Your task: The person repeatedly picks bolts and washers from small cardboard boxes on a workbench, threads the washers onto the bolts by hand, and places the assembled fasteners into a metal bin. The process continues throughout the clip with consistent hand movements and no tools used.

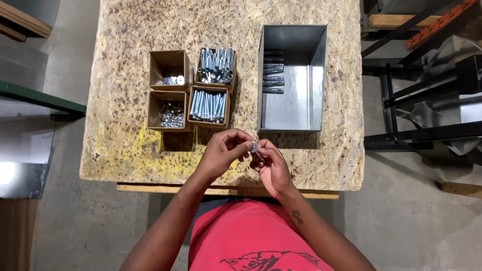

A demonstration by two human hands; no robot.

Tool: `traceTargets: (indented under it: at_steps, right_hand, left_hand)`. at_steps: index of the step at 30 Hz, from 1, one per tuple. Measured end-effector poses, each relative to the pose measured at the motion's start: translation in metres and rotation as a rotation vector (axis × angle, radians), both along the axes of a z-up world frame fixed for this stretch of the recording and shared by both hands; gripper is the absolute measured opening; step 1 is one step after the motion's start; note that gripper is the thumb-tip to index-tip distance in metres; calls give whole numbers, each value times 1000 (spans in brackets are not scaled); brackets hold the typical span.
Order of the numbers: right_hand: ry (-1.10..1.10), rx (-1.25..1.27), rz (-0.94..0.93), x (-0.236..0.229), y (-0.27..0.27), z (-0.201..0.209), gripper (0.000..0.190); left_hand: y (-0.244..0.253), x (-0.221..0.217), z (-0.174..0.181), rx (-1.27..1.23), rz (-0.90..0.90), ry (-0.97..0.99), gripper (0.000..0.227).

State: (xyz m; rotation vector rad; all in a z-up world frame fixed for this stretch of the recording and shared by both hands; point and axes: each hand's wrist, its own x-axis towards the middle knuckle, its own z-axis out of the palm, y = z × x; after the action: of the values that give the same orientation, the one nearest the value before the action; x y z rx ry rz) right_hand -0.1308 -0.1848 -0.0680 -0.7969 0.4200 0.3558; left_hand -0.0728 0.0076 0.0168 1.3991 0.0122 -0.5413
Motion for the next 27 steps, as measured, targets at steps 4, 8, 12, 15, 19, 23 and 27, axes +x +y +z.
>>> traceTargets:
  at_steps: [4,8,12,15,19,23,27]
  right_hand:
    - [5,-13,10,-7,-9,-2,16]
    - [-4,-32,43,-13,-12,4,13]
    - [1,36,78,-15,-7,0,13]
    - [-11,69,87,-15,1,13,15]
    - [-13,90,39,-16,8,6,14]
    - [-6,113,15,-22,11,0,15]
    - [-13,121,-10,-23,17,4,15]
  left_hand:
    - [-12,-14,4,-15,49,7,19]
    - [-17,-27,0,-40,103,36,26]
    - [-20,-43,-7,-28,152,14,14]
    - [-8,-48,-13,-30,217,-18,21]
    - [52,-12,-29,158,250,-172,20]
    - [131,50,-70,762,312,-555,16]
    - [190,116,-134,1318,-28,-527,30]
